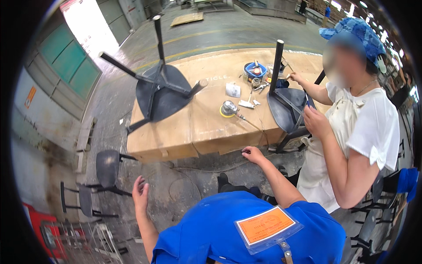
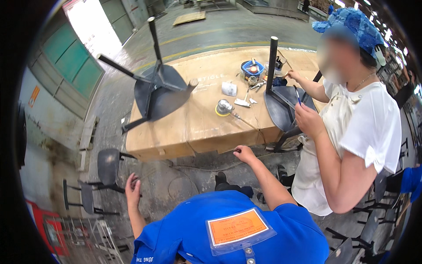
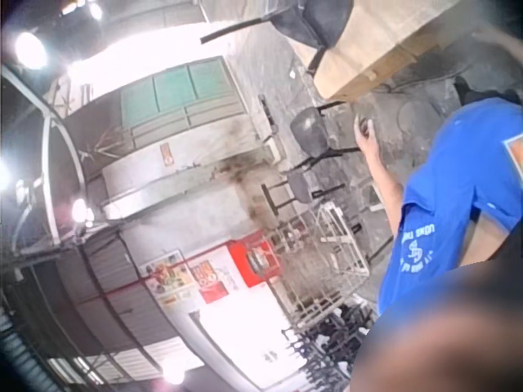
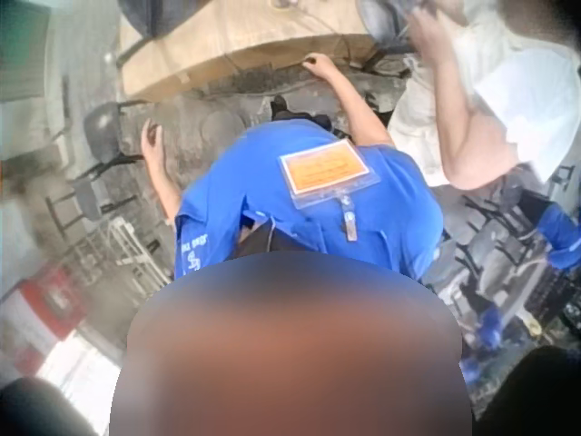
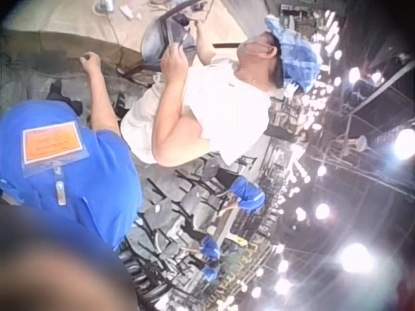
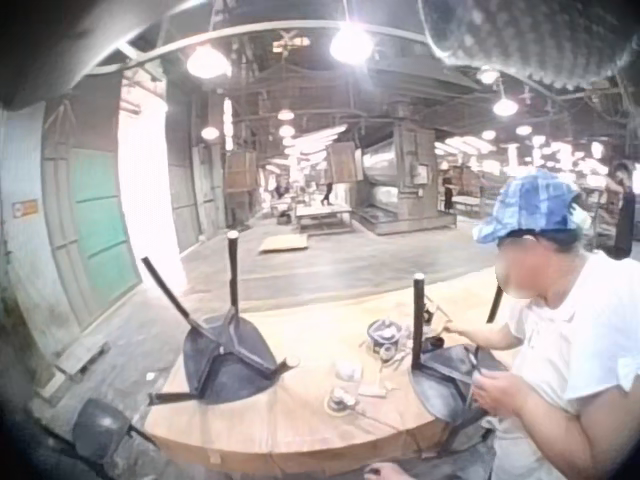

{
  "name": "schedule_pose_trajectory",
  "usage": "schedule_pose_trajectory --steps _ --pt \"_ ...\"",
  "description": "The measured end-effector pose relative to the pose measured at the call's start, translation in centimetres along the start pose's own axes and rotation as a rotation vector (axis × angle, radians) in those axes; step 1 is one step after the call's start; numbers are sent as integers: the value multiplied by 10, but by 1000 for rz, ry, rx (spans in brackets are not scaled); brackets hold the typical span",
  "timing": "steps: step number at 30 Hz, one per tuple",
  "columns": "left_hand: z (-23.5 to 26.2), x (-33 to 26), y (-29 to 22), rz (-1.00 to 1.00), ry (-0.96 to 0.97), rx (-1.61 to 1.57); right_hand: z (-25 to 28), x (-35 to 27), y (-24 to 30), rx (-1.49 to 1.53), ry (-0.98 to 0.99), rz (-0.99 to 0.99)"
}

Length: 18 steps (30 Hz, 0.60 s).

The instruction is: The person assembles and finishes black chairs in a workshop. They lift and position chairs, apply a substance to the legs using a small tool, and smooth the surface with a polishing tool. The person handles multiple chairs sequentially, moving them between workstations.

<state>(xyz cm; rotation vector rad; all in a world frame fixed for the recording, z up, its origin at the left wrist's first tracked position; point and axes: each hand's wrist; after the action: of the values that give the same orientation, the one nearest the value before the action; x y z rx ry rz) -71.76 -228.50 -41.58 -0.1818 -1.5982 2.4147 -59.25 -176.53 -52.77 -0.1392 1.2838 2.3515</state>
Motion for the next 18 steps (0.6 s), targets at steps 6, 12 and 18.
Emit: schedule_pose_trajectory --steps 6,12,18 --pt "31 133 -32 173 -253 -190 9 105 13 -31 -33 14" --pt "44 256 -27 409 -214 -733 36 183 22 21 -219 -161" --pt "42 328 2 798 199 -925 71 210 2 199 -383 -336"
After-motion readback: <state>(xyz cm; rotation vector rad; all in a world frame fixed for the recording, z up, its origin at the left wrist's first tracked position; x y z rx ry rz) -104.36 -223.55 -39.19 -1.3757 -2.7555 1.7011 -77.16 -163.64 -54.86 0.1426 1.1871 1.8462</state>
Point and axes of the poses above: each hand's wrist, its own x-axis towards the middle knuckle, its own z-axis out of the back of the hand, y = z × x, and after that the axes turned 5 degrees about y, right-handed
